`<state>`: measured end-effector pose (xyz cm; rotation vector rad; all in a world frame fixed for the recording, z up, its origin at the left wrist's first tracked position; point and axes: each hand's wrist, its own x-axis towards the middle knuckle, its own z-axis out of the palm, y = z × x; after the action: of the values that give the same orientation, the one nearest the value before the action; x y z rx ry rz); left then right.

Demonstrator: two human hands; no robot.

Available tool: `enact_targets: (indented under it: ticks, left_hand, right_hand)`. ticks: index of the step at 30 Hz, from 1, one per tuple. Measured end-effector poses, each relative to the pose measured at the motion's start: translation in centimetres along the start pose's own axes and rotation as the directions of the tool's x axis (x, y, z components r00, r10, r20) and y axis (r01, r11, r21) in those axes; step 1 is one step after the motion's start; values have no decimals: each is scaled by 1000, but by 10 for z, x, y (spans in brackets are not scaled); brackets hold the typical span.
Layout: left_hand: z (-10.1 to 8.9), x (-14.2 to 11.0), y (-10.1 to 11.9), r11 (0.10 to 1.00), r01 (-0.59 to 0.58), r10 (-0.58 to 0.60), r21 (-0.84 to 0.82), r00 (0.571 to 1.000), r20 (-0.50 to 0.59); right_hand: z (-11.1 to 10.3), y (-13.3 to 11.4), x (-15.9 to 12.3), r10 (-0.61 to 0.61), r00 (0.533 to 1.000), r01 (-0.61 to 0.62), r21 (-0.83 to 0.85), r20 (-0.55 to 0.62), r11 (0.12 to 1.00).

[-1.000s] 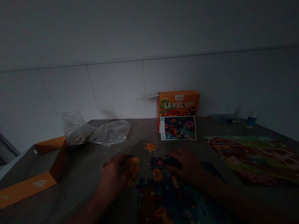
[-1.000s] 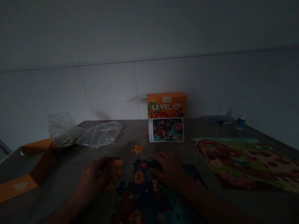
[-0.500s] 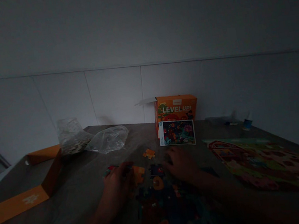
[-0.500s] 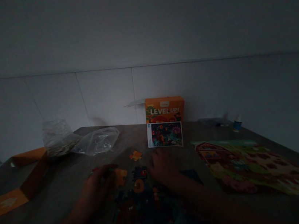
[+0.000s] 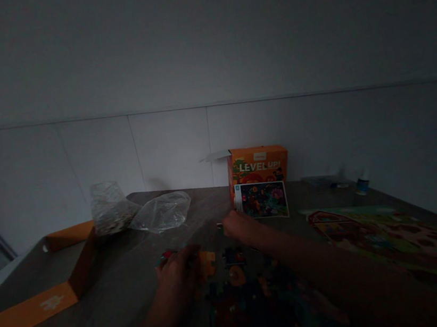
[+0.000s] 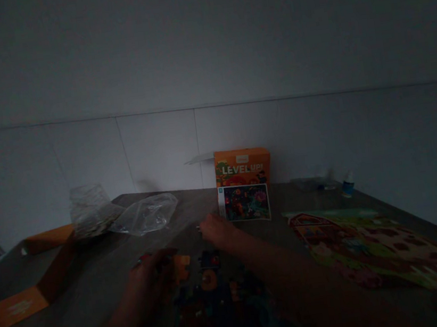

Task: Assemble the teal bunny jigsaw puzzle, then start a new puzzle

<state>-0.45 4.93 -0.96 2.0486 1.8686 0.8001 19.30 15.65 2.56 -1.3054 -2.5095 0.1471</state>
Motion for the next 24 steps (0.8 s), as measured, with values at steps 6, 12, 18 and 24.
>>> enact_targets:
  ticks: [6, 12, 18, 24]
  left_hand:
    - [2, 1, -3, 998, -57, 56, -17, 998, -36]
    - [4, 4, -2, 998, -31, 32, 50, 999, -29]
    - [10, -11, 5, 935, -350, 354, 54, 921, -162]
    - [14, -32, 23, 875, -460, 451, -148, 888, -91]
  right_hand:
    - [-5, -8, -72, 222, 958, -49, 661, -181, 749]
    - [8, -4, -130, 383, 924, -151, 921, 3, 358]
    - [9, -7, -127, 349, 937, -134, 948, 26, 288]
    - [3, -18, -130, 281, 959, -106, 875, -35, 471]
